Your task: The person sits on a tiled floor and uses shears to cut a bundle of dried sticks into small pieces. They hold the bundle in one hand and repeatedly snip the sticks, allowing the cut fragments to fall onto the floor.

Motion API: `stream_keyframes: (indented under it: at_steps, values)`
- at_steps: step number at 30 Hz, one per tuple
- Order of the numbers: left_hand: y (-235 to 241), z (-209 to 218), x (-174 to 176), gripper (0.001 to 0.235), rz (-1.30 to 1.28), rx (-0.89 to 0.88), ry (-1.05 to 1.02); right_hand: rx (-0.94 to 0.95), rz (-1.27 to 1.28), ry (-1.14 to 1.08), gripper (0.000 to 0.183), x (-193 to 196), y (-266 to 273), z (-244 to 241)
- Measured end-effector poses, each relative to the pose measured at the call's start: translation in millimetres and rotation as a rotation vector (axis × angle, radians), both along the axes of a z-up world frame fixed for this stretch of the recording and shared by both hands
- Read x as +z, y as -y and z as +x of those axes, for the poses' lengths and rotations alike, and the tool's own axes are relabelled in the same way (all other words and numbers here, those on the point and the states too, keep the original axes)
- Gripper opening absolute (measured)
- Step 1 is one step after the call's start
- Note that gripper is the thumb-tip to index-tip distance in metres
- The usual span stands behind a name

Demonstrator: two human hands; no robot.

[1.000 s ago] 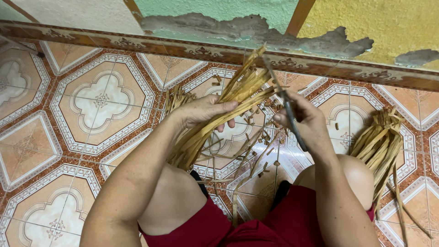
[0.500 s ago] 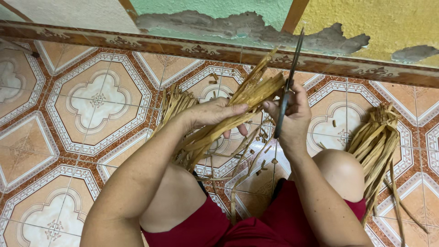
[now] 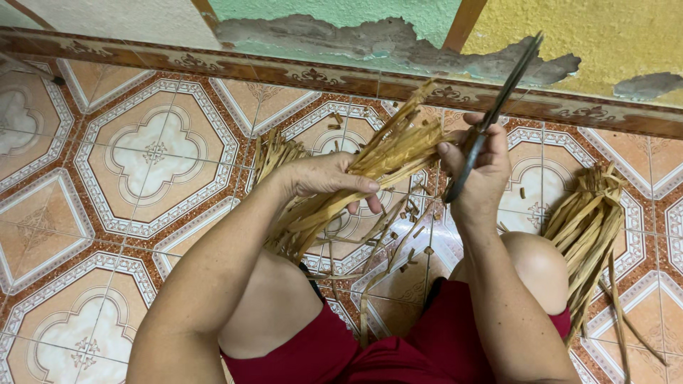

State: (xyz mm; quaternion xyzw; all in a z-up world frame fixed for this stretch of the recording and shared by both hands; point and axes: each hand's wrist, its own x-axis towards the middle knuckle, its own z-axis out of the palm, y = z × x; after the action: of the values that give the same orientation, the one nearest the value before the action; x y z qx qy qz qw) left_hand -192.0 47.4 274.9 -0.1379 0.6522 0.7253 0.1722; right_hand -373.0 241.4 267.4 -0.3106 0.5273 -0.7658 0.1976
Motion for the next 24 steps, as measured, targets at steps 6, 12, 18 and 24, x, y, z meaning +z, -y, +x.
stream_keyframes:
  at_steps: [6, 12, 18, 24]
  values:
    - [3, -3, -15, 0.04, -0.094, 0.094, -0.076, -0.106, -0.163, -0.205, 0.041, 8, -11, 0]
    - [-22, -20, -4, 0.044, -0.399, 0.074, 0.05, 0.075, -0.099, -0.067, 0.048, 9, -5, 20]
    - [-39, -28, 6, 0.057, -0.449, 0.085, -0.089, 0.025, -0.036, 0.002, 0.042, 4, 5, 12]
    - [-24, -17, 4, 0.058, -0.03, 0.216, -0.016, 0.105, -0.1, 0.161, 0.047, 6, 1, 0]
